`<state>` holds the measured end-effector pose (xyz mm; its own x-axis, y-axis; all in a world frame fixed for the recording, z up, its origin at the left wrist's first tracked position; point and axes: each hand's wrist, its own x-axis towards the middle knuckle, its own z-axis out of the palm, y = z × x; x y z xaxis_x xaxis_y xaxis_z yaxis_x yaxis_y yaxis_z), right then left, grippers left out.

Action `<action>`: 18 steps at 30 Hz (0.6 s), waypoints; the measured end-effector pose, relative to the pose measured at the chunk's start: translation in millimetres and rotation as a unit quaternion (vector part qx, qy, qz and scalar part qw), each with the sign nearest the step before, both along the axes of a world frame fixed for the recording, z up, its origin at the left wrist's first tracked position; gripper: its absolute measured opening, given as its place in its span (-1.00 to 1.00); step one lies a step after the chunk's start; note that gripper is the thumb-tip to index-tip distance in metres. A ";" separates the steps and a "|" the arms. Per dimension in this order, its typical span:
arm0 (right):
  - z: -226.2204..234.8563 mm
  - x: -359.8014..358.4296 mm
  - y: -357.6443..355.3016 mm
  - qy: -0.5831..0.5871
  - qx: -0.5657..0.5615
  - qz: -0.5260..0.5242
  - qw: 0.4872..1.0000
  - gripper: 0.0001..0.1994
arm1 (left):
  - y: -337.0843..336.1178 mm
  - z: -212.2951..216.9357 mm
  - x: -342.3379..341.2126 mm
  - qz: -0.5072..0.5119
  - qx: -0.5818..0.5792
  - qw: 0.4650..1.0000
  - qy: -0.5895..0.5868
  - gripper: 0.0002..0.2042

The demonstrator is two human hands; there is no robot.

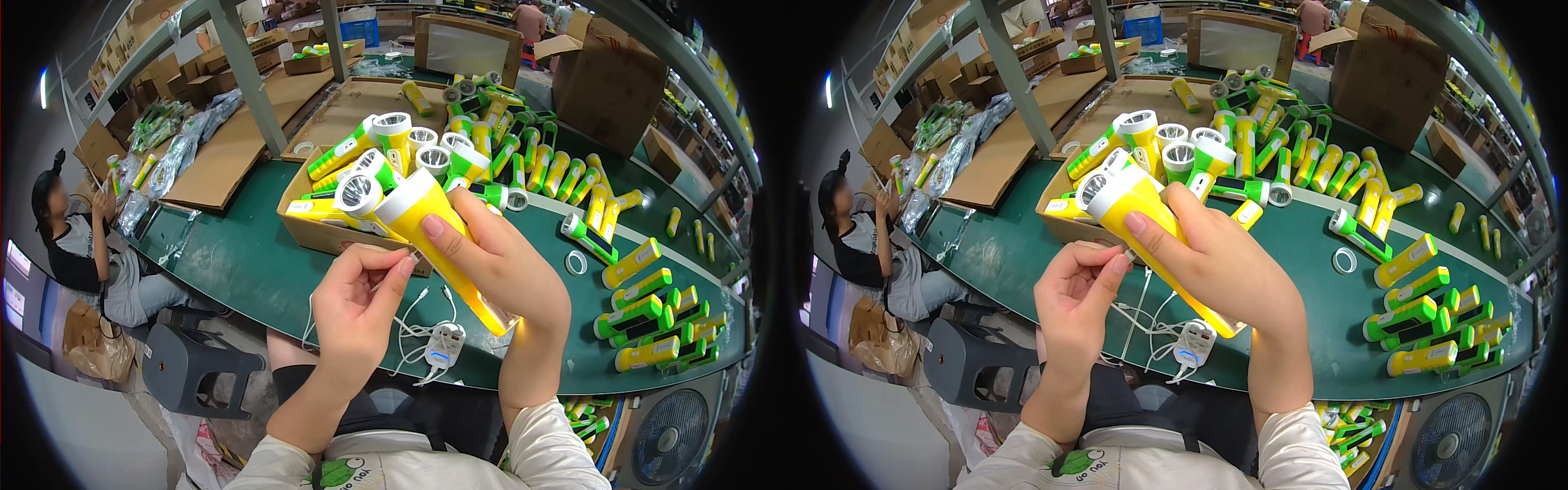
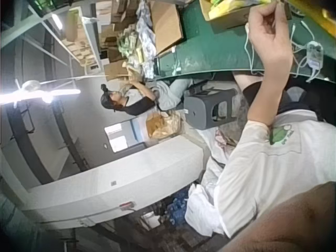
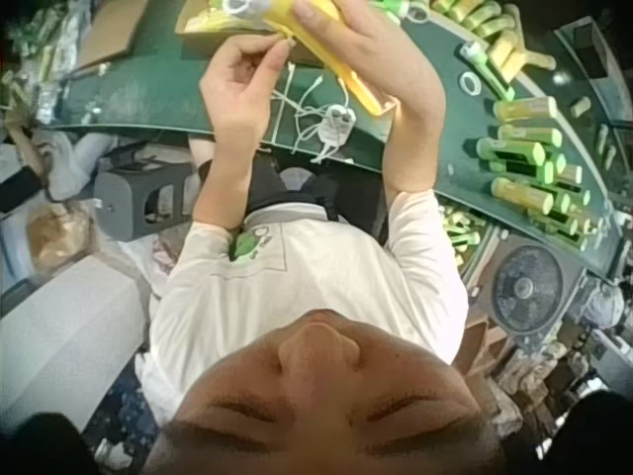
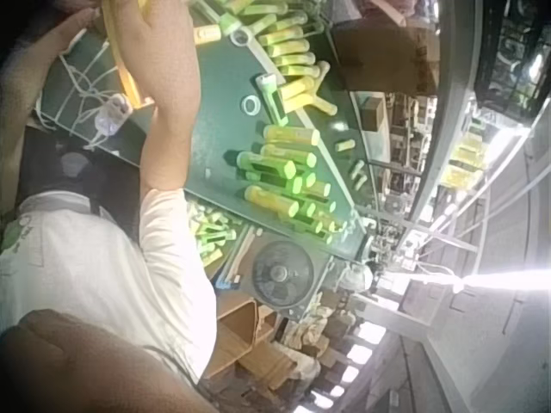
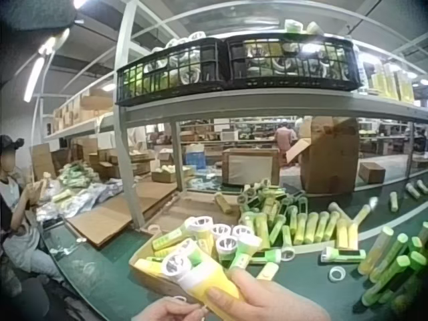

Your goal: The person fastens a pouch around their waist, then tests flashlights by turning their switches to illuminate the lights, plugging them into charging cables, and inserting a metal tool into their charging ports.

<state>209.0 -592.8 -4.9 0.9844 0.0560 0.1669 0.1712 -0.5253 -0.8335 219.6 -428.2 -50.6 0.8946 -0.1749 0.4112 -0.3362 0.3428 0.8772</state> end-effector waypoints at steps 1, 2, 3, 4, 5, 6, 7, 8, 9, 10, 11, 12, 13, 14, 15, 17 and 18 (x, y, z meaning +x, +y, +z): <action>1.5 0.1 1.0 0.001 0.000 0.001 1.000 -0.53 | 1.1 2.6 0.3 -0.008 0.010 1.000 0.005 -0.89; 4.0 0.1 2.8 0.018 0.013 0.014 1.000 -0.53 | 1.7 3.7 0.4 -0.016 0.020 1.000 0.009 -0.89; 5.1 0.8 4.6 0.035 0.026 0.027 0.999 -0.52 | 1.7 2.6 0.6 -0.015 0.020 1.000 0.010 -0.89; 2.6 2.8 5.5 0.035 0.025 0.027 0.999 -0.52 | 0.9 1.2 0.5 0.000 0.014 1.000 -0.002 -0.89; -1.8 6.0 6.1 0.015 0.015 0.032 0.999 -0.52 | 0.5 0.3 0.7 0.016 0.008 1.000 -0.014 -0.88; -4.1 8.3 6.5 -0.007 0.004 0.037 0.999 -0.52 | 1.9 2.4 1.0 0.016 0.007 1.000 -0.014 -0.88; -4.0 8.3 6.1 -0.006 0.004 0.035 0.999 -0.52 | 3.9 6.0 0.8 0.001 0.021 1.000 -0.003 -0.89; -3.3 8.3 5.5 -0.005 0.016 0.039 0.999 -0.52 | 5.1 8.2 1.6 -0.014 0.035 0.999 0.008 -0.90; -2.1 8.6 4.5 -0.006 0.028 0.042 0.999 -0.52 | 4.7 7.7 3.8 -0.016 0.034 0.999 0.008 -0.90; 0.2 7.6 0.8 -0.008 0.026 0.037 0.999 -0.52 | 3.7 6.6 5.5 -0.025 0.029 0.999 -0.012 -0.89; 3.3 7.6 -6.5 -0.042 0.026 0.009 0.999 -0.52 | 2.5 5.7 7.5 -0.036 0.024 0.999 -0.032 -0.88; 7.1 7.5 -15.0 -0.077 0.025 -0.021 0.997 -0.52 | 3.3 2.9 7.7 -0.043 0.021 0.998 -0.036 -0.88; 8.2 9.4 -30.1 -0.116 0.127 -0.129 0.977 -0.52 | 1.3 -5.0 8.1 0.008 0.030 0.997 -0.071 -0.87; 8.7 9.3 -45.7 -0.156 0.226 -0.233 0.933 -0.51 | -0.3 -10.7 7.7 0.057 0.037 0.992 -0.105 -0.85; 10.6 3.0 -59.4 -0.180 0.282 -0.241 0.911 -0.49 | -1.5 -13.6 6.2 0.057 0.031 0.994 -0.083 -0.84; 13.2 -9.1 -81.0 -0.207 0.385 -0.208 0.875 -0.37 | 2.2 -32.4 5.6 0.062 0.089 0.993 -0.053 -0.88; 6.5 -12.2 -99.5 -0.239 0.412 -0.073 0.876 -0.30 | -2.1 -44.5 5.0 0.056 0.150 0.987 -0.031 -0.87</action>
